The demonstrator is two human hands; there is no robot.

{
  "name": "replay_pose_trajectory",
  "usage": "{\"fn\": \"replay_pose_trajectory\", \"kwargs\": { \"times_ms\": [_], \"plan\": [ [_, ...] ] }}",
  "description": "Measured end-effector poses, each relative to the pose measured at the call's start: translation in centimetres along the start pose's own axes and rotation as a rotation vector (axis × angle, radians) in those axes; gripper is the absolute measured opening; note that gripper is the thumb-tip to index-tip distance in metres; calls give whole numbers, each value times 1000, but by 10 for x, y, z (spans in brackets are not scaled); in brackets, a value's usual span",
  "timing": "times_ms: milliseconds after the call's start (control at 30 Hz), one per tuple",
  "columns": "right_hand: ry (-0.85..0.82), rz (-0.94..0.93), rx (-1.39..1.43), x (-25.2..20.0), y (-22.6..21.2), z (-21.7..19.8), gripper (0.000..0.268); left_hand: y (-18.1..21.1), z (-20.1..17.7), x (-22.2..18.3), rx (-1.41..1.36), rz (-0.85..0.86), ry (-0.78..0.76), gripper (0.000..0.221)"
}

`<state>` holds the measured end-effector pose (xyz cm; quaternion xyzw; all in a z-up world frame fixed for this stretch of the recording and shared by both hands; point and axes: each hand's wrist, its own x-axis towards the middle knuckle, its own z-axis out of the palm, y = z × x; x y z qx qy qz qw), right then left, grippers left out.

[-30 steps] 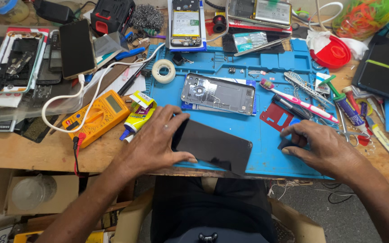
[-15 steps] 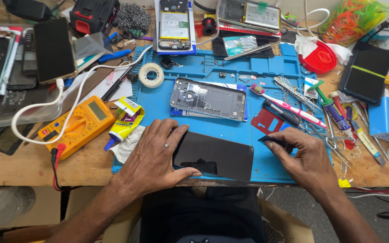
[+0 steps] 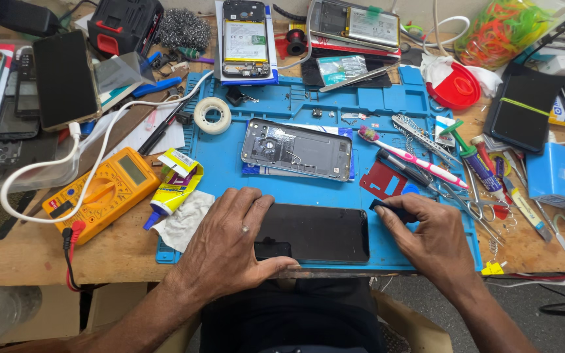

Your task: The person replaces a mobile phone screen by removing the old panel, cleaning the frame with a brush and a thin tool, and fitting a new screen assembly onto the chassis.

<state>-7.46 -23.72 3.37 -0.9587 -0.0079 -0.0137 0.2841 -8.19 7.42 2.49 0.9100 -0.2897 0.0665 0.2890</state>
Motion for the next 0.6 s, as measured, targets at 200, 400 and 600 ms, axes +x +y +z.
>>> {"fn": "replay_pose_trajectory", "kwargs": {
  "times_ms": [200, 400, 600],
  "plan": [
    [-40, -199, -42, 8, 2, -1, 19, -4, 2, -2, -1, -4, -6, 92],
    [-75, -149, -45, 12, 4, -1, 20, -4, 2, -2, -8, -5, 7, 92],
    [-51, -73, 34, 5, 0, 0, 23, -3, 2, -1, -16, -7, 15, 94]
  ]
}}
